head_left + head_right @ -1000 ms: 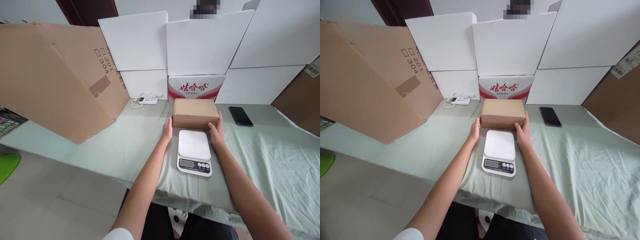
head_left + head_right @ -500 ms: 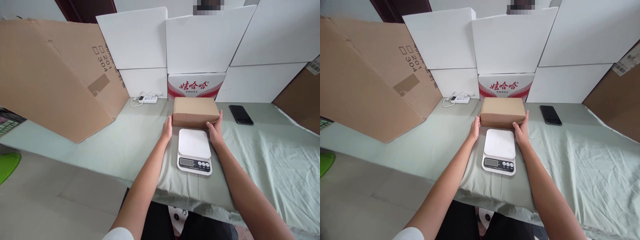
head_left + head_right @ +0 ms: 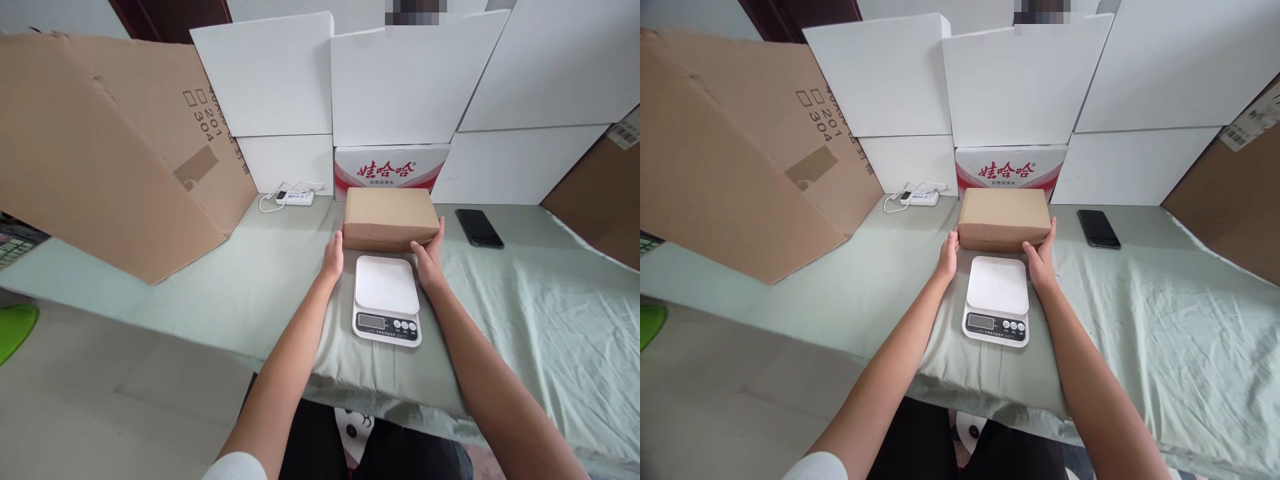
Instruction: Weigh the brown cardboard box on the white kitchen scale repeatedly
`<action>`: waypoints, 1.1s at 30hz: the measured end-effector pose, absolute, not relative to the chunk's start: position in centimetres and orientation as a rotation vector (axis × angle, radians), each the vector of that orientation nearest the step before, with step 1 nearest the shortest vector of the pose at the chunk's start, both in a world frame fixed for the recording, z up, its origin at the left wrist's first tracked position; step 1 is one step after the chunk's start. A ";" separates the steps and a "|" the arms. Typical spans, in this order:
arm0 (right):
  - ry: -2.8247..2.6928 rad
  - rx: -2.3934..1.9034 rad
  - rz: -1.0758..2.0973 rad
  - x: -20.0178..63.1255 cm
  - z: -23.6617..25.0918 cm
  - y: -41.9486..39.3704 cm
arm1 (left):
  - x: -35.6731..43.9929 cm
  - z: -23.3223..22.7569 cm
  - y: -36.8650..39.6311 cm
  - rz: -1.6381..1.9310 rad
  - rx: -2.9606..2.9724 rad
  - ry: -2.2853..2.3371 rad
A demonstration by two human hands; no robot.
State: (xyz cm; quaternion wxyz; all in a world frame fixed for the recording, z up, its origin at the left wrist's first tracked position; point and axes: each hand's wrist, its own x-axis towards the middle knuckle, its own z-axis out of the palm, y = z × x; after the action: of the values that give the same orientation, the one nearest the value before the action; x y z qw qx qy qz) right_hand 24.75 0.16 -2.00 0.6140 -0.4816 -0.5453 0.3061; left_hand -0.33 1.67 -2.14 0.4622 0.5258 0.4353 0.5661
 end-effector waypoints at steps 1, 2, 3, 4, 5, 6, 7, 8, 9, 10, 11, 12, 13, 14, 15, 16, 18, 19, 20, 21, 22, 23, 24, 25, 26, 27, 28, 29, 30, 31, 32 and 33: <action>-1.261 -1.102 0.687 24.8 -1.9 0.2 | -0.4 -2.1 1.5 1.410 1.312 1.053; -1.267 -1.091 0.671 24.9 -1.8 0.1 | -0.4 -2.0 1.2 1.431 1.335 1.036; -1.276 -1.076 0.658 25.0 -1.7 -0.1 | -0.5 -1.9 0.9 1.454 1.362 1.022; -1.289 -1.057 0.646 25.0 -1.5 -0.4 | -0.6 -1.7 0.4 1.475 1.391 1.012; -1.302 -1.035 0.636 25.0 -1.2 -1.0 | -0.7 -1.5 -0.3 1.491 1.420 1.005; -1.313 -1.014 0.629 24.9 -1.0 -1.8 | -0.8 -1.3 -1.1 1.505 1.442 1.002; -1.318 -0.998 0.625 24.9 -0.8 -2.7 | -0.9 -1.0 -2.0 1.514 1.457 0.999; -1.313 -0.989 0.622 24.7 -0.7 -3.8 | -1.0 -0.8 -3.1 1.518 1.465 0.990; -1.301 -0.988 0.621 24.5 -0.6 -5.1 | -1.1 -0.7 -4.3 1.520 1.466 0.975; -1.283 -0.994 0.619 24.4 -0.7 -6.5 | -1.2 -0.7 -5.5 1.521 1.463 0.956; -1.262 -1.006 0.615 24.2 -0.9 -7.9 | -1.3 -0.8 -6.9 1.520 1.457 0.938; -1.240 -1.019 0.610 24.0 -1.2 -9.4 | -1.4 -1.0 -8.2 1.516 1.451 0.923; -1.218 -1.031 0.606 23.8 -1.6 -10.8 | -1.6 -1.3 -9.5 1.509 1.443 0.914; -1.197 -1.040 0.605 23.7 -2.0 -12.1 | -1.7 -1.6 -10.7 1.501 1.432 0.910; -1.176 -1.049 0.605 23.6 -2.3 -13.3 | -1.8 -2.0 -11.8 1.490 1.422 0.908; -1.157 -1.058 0.606 23.5 -2.7 -14.2 | -1.9 -2.3 -12.7 1.478 1.412 0.907; -1.127 -1.072 0.604 23.5 -3.0 -15.5 | -2.1 -2.8 -13.9 1.457 1.399 0.903; -1.118 -1.078 0.601 23.5 -3.1 -15.9 | -2.1 -2.9 -14.3 1.453 1.394 0.902; -1.113 -1.081 0.597 23.6 -3.1 -16.0 | -2.1 -2.9 -14.5 1.447 1.387 0.899; -1.112 -1.084 0.594 23.6 -3.1 -16.0 | -2.1 -2.8 -14.5 1.439 1.379 0.895; -1.114 -1.087 0.591 23.7 -3.0 -15.9 | -2.0 -2.7 -14.5 1.431 1.367 0.890; -1.118 -1.091 0.589 23.7 -2.9 -15.8 | -2.0 -2.6 -14.4 1.421 1.356 0.885; -1.121 -1.096 0.589 23.7 -2.9 -15.7 | -1.9 -2.5 -14.3 1.414 1.348 0.882; -1.124 -1.102 0.590 23.7 -2.8 -15.6 | -1.9 -2.4 -14.2 1.408 1.343 0.880; -1.124 -1.106 0.593 23.7 -2.7 -15.5 | -1.8 -2.4 -14.1 1.407 1.343 0.879; -1.124 -1.110 0.598 23.6 -2.6 -15.5 | -1.8 -2.4 -14.0 1.411 1.344 0.880; -1.121 -1.114 0.604 23.5 -2.5 -15.5 | -1.8 -2.4 -13.9 1.414 1.345 0.883; -1.118 -1.117 0.611 23.4 -2.3 -15.6 | -1.8 -2.5 -13.8 1.416 1.346 0.888; -1.115 -1.118 0.619 23.3 -2.2 -15.6 | -1.8 -2.6 -13.7 1.417 1.346 0.895; -1.112 -1.117 0.625 23.2 -2.0 -15.6 | -1.8 -2.7 -13.6 1.416 1.346 0.902; -1.108 -1.116 0.630 23.1 -1.9 -15.7 | -1.8 -2.8 -13.6 1.416 1.347 0.909; -1.106 -1.116 0.632 23.1 -1.8 -15.7 | -1.8 -2.9 -13.5 1.415 1.351 0.913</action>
State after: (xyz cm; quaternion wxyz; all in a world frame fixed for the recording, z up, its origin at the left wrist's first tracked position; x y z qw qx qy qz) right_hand 23.07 -15.68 -1.77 0.6625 -0.4936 -0.4893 0.2794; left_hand -1.79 -13.48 -2.86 0.4718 0.5516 0.3727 0.5781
